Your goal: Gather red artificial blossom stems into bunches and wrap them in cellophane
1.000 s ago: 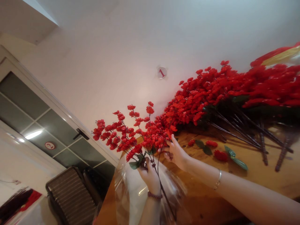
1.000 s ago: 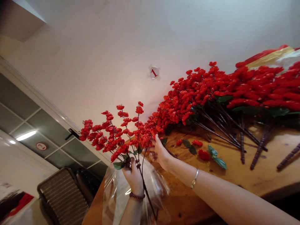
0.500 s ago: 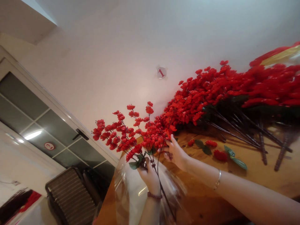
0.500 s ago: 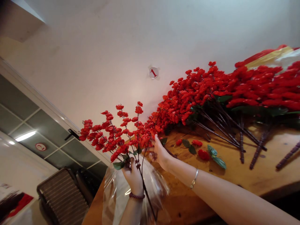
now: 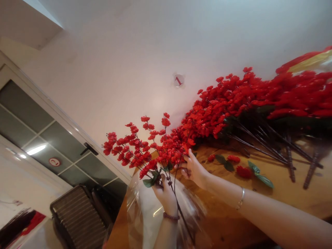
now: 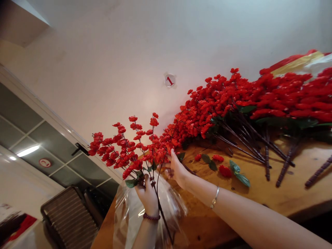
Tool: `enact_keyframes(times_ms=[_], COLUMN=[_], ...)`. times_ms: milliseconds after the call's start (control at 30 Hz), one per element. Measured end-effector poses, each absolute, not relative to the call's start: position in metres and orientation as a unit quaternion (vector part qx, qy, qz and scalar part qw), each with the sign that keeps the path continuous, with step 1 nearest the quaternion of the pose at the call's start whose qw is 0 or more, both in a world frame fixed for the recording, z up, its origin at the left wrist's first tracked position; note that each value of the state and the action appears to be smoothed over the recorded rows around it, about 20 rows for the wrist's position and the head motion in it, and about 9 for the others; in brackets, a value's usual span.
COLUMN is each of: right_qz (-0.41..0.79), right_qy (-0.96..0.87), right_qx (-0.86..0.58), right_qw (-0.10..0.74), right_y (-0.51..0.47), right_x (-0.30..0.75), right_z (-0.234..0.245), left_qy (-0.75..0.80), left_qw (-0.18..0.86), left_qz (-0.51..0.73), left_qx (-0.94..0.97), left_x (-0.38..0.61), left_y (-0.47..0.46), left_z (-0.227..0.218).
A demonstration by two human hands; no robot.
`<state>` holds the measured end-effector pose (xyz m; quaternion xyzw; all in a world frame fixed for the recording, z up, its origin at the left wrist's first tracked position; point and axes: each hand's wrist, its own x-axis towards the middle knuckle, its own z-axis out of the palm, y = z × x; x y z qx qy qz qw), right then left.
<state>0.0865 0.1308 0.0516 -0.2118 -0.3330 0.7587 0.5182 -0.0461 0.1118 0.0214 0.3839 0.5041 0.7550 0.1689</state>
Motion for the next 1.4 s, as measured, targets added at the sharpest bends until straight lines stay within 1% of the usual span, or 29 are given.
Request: enact_keyframes(times_ms=[267,533,700,833,900,1000,1067,1167,1233,1300,1400], right_qz=[0.764,0.753,0.698,0.664,0.617,0.496,0.428,0.382,0.368,0.339,0.24], right_qy=[-0.32,-0.305,-0.318,-0.376,-0.438,-0.55,-0.605,-0.652,-0.667,-0.669,-0.663], right_qx=[-0.224,-0.23,-0.293,-0.324,-0.335,-0.325,-0.328,-0.347,-0.37,-0.431,-0.563], right_qw=[0.514,0.537,0.571,0.559,0.562,0.589,0.586,0.556,0.532,0.501,0.432], right_y=[0.131,0.134,0.133,0.133,0.134,0.136,0.137,0.14,0.142,0.142,0.143], right_x=[0.086,0.083,0.082,0.08,0.078,0.076,0.076,0.078,0.081,0.086,0.094], right_z=[0.054,0.047,0.045,0.042,0.039,0.032,0.027,0.023,0.021,0.021,0.02], left_qy=[0.503,0.491,0.47,0.478,0.489,0.486,0.484,0.496,0.499,0.496,0.493], left_qw=[0.166,0.209,0.231,0.213,0.216,0.249,0.273,0.27,0.255,0.243,0.226], left_qz=[0.754,0.739,0.741,0.741,0.728,0.696,0.669,0.652,0.663,0.682,0.707], left_qx=[0.387,0.41,0.42,0.421,0.429,0.466,0.494,0.506,0.496,0.48,0.454], left_x=[-0.048,-0.044,-0.04,-0.043,-0.043,-0.041,-0.038,-0.035,-0.036,-0.037,-0.041], left_y=[0.113,0.112,0.113,0.114,0.113,0.111,0.109,0.107,0.106,0.107,0.11], left_z=[0.02,0.02,0.022,0.024,0.023,0.021,0.021,0.023,0.027,0.032,0.036])
